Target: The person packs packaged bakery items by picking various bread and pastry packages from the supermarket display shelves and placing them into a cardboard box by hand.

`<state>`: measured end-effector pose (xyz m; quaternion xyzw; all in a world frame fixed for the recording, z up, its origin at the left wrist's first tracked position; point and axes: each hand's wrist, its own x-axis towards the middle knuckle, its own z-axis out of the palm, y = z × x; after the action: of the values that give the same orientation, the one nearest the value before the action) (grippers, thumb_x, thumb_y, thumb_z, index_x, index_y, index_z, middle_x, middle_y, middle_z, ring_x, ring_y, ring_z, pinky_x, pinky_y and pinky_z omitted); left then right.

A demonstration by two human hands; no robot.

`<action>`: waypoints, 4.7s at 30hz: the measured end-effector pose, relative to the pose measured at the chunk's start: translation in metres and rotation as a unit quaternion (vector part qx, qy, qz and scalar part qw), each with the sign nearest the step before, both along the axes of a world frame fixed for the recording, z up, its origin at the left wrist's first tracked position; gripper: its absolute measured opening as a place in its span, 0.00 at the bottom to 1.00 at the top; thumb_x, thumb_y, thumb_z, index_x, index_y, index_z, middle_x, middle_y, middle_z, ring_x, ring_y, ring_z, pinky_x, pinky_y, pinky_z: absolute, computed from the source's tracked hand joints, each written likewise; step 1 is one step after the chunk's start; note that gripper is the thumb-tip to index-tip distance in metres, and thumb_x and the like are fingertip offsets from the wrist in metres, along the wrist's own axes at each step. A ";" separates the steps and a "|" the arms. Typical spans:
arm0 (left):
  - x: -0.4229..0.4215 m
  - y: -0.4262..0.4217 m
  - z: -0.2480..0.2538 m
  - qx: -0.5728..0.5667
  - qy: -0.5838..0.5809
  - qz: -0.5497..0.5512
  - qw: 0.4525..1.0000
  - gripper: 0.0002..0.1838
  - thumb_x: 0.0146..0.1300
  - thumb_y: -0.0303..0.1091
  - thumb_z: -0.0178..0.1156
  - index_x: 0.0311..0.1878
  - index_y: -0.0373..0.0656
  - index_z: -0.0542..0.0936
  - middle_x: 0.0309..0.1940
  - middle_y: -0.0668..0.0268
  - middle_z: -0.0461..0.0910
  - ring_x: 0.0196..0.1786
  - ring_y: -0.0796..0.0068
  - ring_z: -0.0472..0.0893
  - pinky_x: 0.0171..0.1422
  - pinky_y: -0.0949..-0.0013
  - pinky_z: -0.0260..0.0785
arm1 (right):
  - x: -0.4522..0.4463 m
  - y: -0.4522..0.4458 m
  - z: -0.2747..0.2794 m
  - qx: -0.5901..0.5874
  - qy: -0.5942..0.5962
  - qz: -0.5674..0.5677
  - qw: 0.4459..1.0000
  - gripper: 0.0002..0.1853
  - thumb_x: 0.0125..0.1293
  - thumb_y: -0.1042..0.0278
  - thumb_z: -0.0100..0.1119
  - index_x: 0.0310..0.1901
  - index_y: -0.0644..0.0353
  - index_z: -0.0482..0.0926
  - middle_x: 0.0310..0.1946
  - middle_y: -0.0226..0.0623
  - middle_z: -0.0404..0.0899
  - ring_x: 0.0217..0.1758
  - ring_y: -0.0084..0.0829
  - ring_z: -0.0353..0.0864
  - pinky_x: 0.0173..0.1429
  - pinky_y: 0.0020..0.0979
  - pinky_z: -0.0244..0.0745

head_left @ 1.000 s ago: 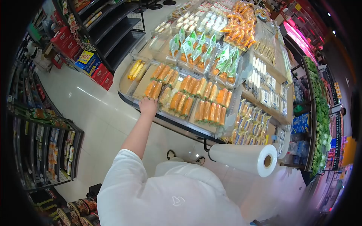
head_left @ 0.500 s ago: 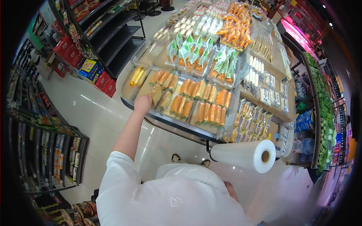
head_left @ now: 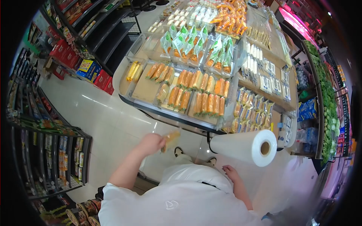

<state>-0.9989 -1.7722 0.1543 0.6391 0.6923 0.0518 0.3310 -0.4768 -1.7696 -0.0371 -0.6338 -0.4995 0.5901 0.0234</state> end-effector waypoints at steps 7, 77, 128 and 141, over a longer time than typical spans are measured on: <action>0.167 -0.035 -0.057 -0.045 0.011 -0.174 0.984 0.22 0.67 0.45 0.49 0.26 0.38 0.81 0.27 0.52 0.80 0.33 0.48 0.80 0.42 0.49 0.72 | 0.039 0.011 0.024 -0.022 0.037 0.077 0.996 0.18 0.70 0.58 0.55 0.56 0.56 0.78 0.47 0.35 0.83 0.50 0.28 0.79 0.54 0.30 0.73; 1.149 0.424 -0.001 -0.108 -0.614 0.229 0.747 0.38 0.58 0.28 0.68 0.67 0.38 0.57 0.62 0.59 0.67 0.68 0.71 0.66 0.71 0.64 0.61 | 0.806 0.480 0.162 -0.009 0.277 -0.074 0.958 0.31 0.62 0.59 0.69 0.62 0.61 0.68 0.55 0.37 0.77 0.58 0.29 0.75 0.63 0.33 0.71; 1.182 1.135 0.015 0.072 -0.579 0.437 0.685 0.36 0.57 0.23 0.68 0.66 0.40 0.61 0.60 0.62 0.71 0.65 0.70 0.70 0.70 0.64 0.63 | 0.785 1.256 0.172 -0.117 0.402 0.104 0.902 0.31 0.63 0.68 0.66 0.64 0.62 0.63 0.58 0.39 0.74 0.60 0.29 0.74 0.63 0.35 0.71; 1.022 1.355 -0.015 0.277 -0.469 0.522 0.656 0.32 0.55 0.23 0.69 0.60 0.38 0.64 0.54 0.58 0.75 0.58 0.69 0.76 0.61 0.67 0.69 | 0.658 1.495 0.209 0.052 0.330 0.313 0.889 0.47 0.69 0.65 0.58 0.76 0.50 0.33 0.77 0.46 0.42 0.78 0.42 0.50 0.77 0.41 0.51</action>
<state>0.0231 -0.4173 0.1398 0.1253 0.6189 0.6980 0.3379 0.1808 -0.2749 0.1716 -0.2107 -0.6657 0.7150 0.0341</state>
